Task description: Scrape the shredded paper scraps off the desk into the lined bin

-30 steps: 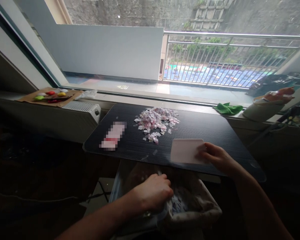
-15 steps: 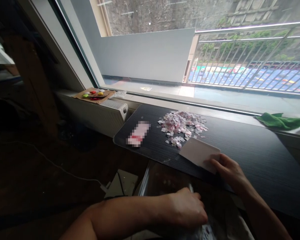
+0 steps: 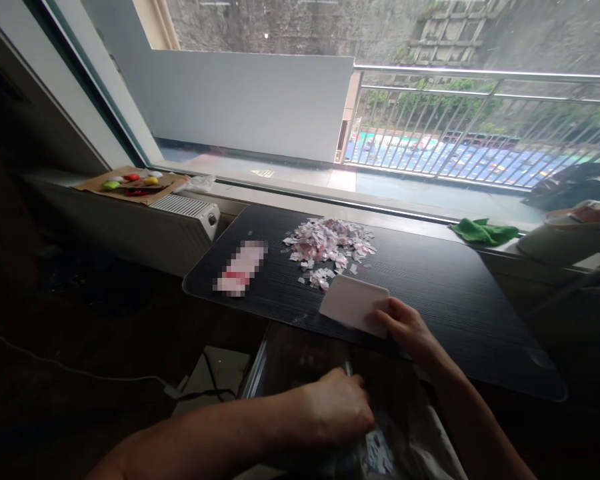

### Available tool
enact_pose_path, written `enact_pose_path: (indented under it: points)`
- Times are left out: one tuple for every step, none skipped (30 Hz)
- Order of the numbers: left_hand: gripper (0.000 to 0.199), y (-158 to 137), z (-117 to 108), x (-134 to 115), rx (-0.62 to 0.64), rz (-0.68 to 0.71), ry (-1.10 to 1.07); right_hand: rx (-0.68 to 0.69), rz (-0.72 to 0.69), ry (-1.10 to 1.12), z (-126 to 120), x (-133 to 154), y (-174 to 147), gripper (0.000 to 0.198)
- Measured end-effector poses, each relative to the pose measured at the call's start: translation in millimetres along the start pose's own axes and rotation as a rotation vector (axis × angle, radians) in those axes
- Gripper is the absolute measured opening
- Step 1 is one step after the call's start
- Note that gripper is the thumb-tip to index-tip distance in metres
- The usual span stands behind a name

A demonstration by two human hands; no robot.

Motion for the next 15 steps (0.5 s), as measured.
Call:
enact_pose_path:
  points:
    - [0.013,0,1,0,0.002,-0.002,-0.003,0.032,0.004,0.005,1,1,-1,0.027]
    - [0.012,0,2,1,0.005,-0.003,-0.006,0.056,0.005,0.012,2,1,-2,0.028]
    - [0.012,0,3,1,0.007,-0.003,-0.007,0.062,0.003,0.019,2,2,-2,0.028]
    - [0.011,0,3,1,0.008,-0.003,-0.007,0.05,-0.002,0.023,2,2,-2,0.028]
    - [0.011,0,4,1,0.006,-0.001,-0.007,0.023,-0.009,0.023,1,2,-2,0.028]
    - [0.011,0,4,1,-0.002,-0.001,-0.005,0.004,-0.014,0.015,0,2,-2,0.027]
    - [0.011,0,4,1,-0.01,-0.001,-0.004,-0.003,-0.015,0.003,0,1,-2,0.026]
    - [0.011,-1,4,1,-0.017,-0.001,-0.003,0.002,-0.012,-0.007,0,1,-2,0.026]
    - [0.011,-1,4,1,-0.022,0.0,-0.004,0.019,-0.007,-0.014,0,1,-3,0.025]
    - [0.012,0,4,1,-0.021,-0.001,-0.005,0.04,-0.001,-0.018,2,1,-4,0.025]
    - [0.012,0,5,1,-0.016,-0.004,-0.007,0.061,0.004,-0.018,4,1,-5,0.025]
    - [0.012,0,5,1,-0.018,-0.003,-0.008,0.075,0.009,-0.015,6,1,-7,0.025]
    - [0.012,0,6,1,-0.026,-0.001,-0.008,0.081,0.009,-0.012,8,2,-9,0.025]
    - [0.012,0,6,1,-0.037,0.001,-0.006,0.089,0.009,-0.014,9,2,-11,0.025]
    - [0.012,0,7,1,-0.049,0.004,-0.004,0.098,0.006,-0.018,11,3,-13,0.025]
Point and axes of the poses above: each hand's wrist, its own y-axis towards the middle knuckle, its own z-axis out of the palm, x = y × z, the point moved 1 cm from there along y, towards the middle knuckle, and after that the axes turned 12 degrees about z, right-handed, at the moved point
